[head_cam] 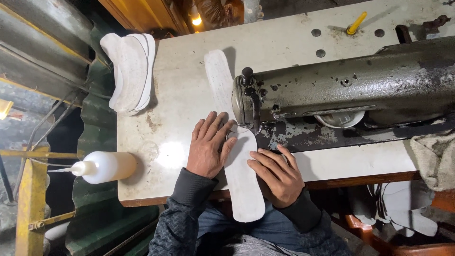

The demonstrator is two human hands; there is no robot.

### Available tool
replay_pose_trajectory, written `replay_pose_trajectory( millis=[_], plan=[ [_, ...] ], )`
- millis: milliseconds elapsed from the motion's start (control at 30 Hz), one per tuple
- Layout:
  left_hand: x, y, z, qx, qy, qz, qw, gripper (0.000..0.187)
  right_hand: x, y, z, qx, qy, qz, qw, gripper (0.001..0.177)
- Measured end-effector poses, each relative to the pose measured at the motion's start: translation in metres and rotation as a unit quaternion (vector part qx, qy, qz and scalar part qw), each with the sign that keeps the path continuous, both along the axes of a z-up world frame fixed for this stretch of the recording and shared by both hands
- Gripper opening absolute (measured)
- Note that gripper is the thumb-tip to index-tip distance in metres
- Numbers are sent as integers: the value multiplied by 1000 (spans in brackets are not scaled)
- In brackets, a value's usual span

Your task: Sewing the edges of shoe insoles using an industrial sewing machine at a stitching station.

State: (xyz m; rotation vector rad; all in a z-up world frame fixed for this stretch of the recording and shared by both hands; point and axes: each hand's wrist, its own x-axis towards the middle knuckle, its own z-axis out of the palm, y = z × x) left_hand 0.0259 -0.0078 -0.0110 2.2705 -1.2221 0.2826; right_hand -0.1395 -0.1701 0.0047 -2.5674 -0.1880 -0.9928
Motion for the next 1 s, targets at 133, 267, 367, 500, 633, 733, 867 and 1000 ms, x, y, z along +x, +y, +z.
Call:
replay_pose_trajectory(
  millis=[133, 267, 367, 500, 633, 733, 867, 1000],
  plan=[
    [3, -2, -4, 14, 28, 4, 1000, 43, 5, 2, 4, -8, -15, -9, 1000, 24],
    [8, -3, -7, 39, 53, 20, 998, 45, 4, 3, 2, 0, -4, -23, 1000, 20],
    [10, -5, -7, 46, 52, 24, 997, 45, 4, 1, -13, -7, 8, -25, 1000, 21],
    [13, -5, -10, 51, 48, 23, 997, 44, 2, -1, -17, -13, 26, -21, 999, 24],
    [17, -6, -13, 63, 53, 32, 996, 44, 3, -2, -21, -33, 40, -34, 998, 26],
    [19, -8, -13, 67, 52, 39, 996, 47, 5, -1, -15, -38, 51, -40, 997, 23],
    [28, -11, -15, 68, 29, 58, 996, 52, 6, 0, -4, -26, 65, -28, 997, 23],
    [36, -12, -11, 75, 4, 81, 994, 53, 7, 1, -1, -26, 76, -28, 996, 26]
  ],
)
